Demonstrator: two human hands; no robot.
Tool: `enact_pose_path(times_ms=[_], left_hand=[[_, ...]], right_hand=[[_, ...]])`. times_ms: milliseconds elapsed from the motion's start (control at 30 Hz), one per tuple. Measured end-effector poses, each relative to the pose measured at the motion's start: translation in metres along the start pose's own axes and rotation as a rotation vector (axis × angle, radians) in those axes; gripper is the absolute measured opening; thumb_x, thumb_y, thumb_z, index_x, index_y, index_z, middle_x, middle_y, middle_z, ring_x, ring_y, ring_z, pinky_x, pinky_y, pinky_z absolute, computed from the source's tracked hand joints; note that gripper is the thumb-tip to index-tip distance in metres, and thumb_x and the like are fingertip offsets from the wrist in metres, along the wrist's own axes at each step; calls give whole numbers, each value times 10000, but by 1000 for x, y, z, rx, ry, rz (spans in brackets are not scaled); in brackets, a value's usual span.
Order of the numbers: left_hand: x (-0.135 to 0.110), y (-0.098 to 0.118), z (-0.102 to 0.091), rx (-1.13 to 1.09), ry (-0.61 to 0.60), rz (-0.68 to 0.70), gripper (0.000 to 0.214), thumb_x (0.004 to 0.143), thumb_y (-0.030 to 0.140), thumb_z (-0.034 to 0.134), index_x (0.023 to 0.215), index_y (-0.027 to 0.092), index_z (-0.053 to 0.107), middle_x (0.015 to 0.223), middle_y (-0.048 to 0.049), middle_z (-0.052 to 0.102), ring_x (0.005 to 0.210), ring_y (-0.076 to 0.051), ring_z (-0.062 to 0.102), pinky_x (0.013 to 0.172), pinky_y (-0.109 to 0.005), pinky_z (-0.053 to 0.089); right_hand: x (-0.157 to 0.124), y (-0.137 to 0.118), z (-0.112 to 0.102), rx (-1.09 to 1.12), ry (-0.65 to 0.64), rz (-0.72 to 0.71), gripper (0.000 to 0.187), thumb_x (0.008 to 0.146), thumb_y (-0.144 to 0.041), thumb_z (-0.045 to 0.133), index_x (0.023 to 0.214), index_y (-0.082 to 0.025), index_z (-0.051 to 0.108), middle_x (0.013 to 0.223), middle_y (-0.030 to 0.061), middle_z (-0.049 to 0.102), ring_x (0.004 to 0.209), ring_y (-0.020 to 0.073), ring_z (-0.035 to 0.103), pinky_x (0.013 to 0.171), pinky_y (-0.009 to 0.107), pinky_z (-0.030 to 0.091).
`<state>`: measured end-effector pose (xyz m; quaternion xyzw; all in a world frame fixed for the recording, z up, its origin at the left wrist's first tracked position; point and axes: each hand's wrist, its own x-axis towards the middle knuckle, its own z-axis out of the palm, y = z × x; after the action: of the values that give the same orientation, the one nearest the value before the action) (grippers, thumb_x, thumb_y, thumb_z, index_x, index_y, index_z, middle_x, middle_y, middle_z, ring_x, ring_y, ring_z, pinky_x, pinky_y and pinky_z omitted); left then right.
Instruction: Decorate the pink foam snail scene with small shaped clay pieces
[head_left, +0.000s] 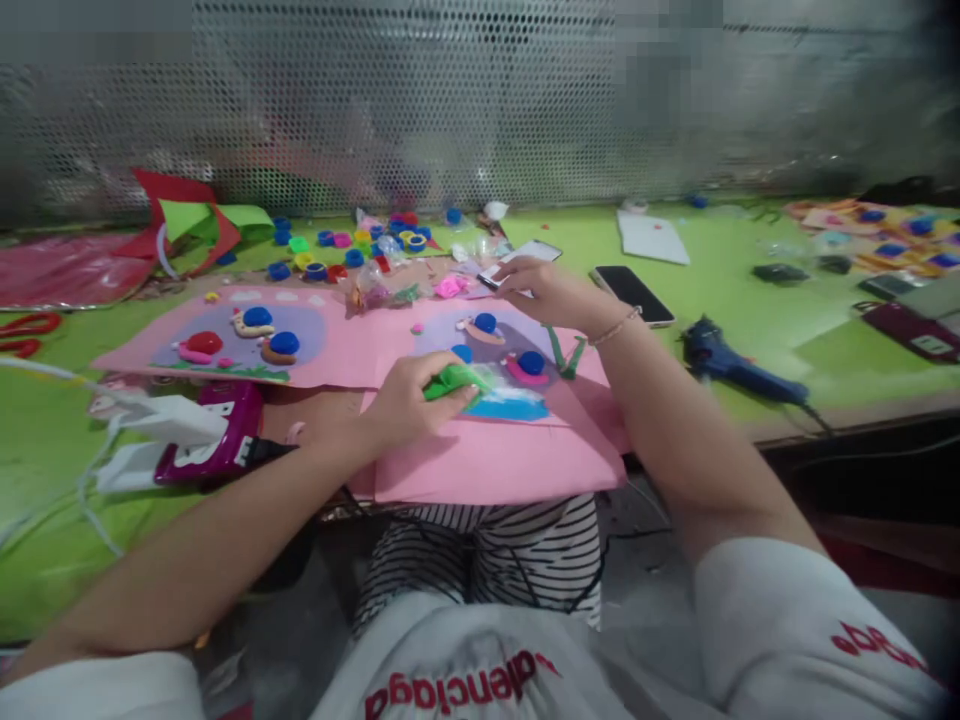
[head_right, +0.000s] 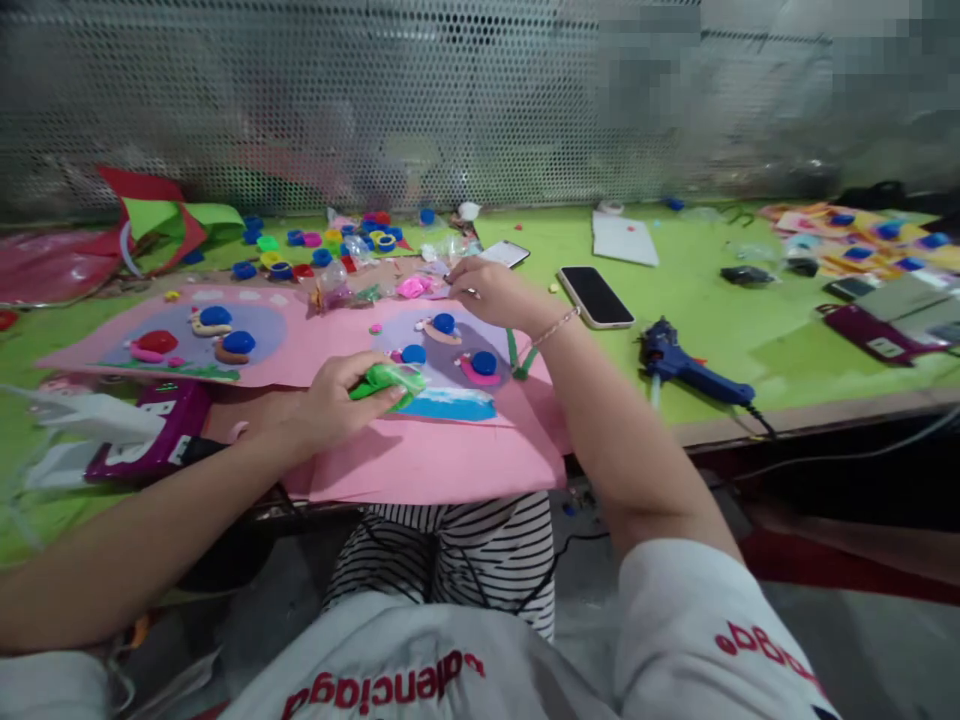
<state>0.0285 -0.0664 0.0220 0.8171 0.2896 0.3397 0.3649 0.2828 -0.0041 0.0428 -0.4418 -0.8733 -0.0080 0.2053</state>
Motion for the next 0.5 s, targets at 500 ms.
enact_pose_path(times_ms=[500], left_hand=[[30,-29,-17,-741,648,-256,333,728,475,656,795,210,466,589,65,500,353,-21,305,326,-155,196]], right_hand=[[-17,25,-7,20,117,167,283,838,-136,416,939,-109,679,924,123,674,851,198,595,766,307,450]])
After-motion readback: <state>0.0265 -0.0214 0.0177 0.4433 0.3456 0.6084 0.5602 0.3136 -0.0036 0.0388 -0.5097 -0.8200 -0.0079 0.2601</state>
